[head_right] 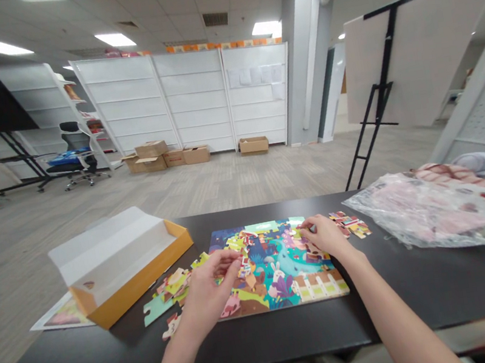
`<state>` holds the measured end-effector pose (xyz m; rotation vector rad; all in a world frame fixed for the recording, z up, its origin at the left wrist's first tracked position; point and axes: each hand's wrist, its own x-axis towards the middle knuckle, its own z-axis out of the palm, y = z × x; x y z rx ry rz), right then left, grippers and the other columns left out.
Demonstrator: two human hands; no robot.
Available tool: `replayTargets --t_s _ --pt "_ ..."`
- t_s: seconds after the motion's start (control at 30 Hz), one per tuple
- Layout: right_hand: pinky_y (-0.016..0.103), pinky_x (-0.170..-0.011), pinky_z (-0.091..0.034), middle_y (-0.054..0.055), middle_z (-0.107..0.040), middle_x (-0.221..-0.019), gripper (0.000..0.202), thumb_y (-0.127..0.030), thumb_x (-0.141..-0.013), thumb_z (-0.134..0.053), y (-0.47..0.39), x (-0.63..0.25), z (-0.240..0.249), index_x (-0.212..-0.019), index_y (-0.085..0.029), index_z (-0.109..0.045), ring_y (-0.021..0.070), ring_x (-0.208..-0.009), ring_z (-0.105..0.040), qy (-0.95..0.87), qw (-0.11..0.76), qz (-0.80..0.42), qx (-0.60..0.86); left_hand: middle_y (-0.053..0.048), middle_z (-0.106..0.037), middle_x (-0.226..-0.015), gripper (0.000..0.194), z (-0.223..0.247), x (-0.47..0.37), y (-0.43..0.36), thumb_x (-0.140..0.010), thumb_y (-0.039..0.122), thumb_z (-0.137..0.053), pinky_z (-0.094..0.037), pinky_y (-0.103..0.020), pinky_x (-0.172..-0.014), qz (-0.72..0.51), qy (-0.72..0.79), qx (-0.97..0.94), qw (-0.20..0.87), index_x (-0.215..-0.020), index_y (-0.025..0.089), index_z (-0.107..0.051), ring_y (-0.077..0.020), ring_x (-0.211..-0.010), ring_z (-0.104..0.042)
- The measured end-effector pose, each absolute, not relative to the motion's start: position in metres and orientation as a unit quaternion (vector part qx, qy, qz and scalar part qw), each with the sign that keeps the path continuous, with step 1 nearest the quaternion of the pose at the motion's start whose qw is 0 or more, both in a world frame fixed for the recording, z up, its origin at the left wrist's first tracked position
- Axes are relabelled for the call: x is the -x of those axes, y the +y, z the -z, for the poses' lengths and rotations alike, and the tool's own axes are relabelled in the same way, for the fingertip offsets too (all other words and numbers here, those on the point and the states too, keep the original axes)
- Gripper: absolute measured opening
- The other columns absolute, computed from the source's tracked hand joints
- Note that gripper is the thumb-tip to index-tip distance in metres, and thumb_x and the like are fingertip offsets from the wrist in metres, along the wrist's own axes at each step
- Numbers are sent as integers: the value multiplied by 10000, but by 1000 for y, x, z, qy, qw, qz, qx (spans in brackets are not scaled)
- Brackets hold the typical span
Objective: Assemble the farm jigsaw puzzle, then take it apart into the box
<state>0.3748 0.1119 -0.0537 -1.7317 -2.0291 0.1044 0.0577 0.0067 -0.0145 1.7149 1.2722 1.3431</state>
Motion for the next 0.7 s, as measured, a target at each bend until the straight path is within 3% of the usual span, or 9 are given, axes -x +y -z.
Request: replayTargets --t_s 0.23,0.4,0.7 --pt "356 -891 -471 124 -694 -1061 279 -391 -880 -617 112 -372 55 -998 -177 -753 253 -960 -654 -765 244 -40 595 -27 -755 -825 96 17 -60 8 -867 269 -620 -561 -283 -712 -496 475 -660 305 -889 219 -699 -190 -749 -721" --pt "395 -924 -482 125 -718 -1069 243 -384 -873 -645 112 -372 54 -974 -197 -763 275 -980 -669 -782 245 -66 570 -26 -749 -846 121 18 -65 9 -893 271 -579 -564 -272 -715 -472 480 -673 306 -904 202 -677 -176 -778 -723" --pt "439 -978 -501 142 -717 -1159 260 -231 -823 -615 108 -379 48 -1030 -194 -768 294 -1040 -688 -793 247 -87 550 -20 -752 -877 123 18 -60 8 -911 276 -564 -564 -282 -766 -453 482 -690 294 -921 207 -666 -171 -808 -721"
